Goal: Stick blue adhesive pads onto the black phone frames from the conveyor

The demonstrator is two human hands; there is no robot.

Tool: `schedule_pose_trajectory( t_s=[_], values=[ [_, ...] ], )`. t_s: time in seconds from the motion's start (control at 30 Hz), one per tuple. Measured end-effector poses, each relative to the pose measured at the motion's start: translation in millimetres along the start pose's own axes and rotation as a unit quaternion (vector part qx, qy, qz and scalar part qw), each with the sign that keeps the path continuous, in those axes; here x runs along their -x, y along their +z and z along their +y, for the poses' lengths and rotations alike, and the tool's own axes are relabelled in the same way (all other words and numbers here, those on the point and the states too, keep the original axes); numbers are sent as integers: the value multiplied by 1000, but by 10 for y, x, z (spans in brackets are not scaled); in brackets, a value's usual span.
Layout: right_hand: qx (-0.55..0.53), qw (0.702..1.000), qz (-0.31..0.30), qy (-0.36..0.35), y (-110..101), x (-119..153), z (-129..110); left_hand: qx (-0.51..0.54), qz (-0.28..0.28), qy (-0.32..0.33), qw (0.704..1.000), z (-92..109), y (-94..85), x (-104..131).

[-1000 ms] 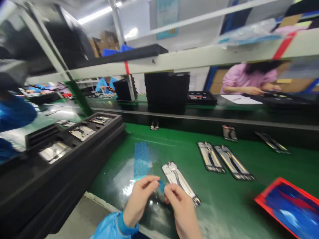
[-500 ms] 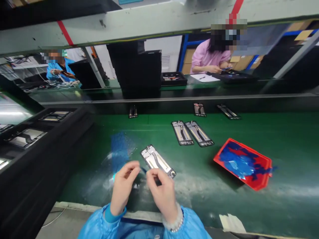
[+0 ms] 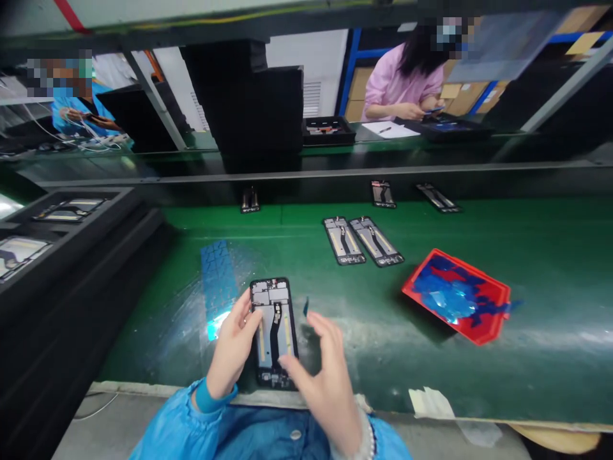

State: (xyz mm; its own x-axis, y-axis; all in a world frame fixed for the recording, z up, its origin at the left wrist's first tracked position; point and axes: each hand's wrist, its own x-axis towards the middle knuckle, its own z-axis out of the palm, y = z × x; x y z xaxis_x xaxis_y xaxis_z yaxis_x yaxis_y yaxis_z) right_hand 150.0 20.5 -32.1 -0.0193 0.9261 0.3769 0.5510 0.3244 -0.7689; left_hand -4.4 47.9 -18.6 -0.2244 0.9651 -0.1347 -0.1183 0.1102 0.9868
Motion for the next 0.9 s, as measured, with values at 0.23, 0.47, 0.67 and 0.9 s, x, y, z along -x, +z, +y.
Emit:
schedule_pose_trajectory(
  t_s=[0.23, 0.47, 0.67, 0.9],
  values=[
    [-100, 991, -76, 46, -84, -493, -76, 10, -81, -45, 996, 99, -20, 179],
    [-121, 980, -143, 67, -3, -577, -197, 6, -103, -39, 994, 150, -24, 230],
    [-128, 979, -142, 73, -7, -615, -201, -3, -108, -45, 993, 172, -32, 239],
    [-138, 978, -134, 78, 20, -602, -204, -15, -98, -53, 994, 206, -32, 242]
  ],
)
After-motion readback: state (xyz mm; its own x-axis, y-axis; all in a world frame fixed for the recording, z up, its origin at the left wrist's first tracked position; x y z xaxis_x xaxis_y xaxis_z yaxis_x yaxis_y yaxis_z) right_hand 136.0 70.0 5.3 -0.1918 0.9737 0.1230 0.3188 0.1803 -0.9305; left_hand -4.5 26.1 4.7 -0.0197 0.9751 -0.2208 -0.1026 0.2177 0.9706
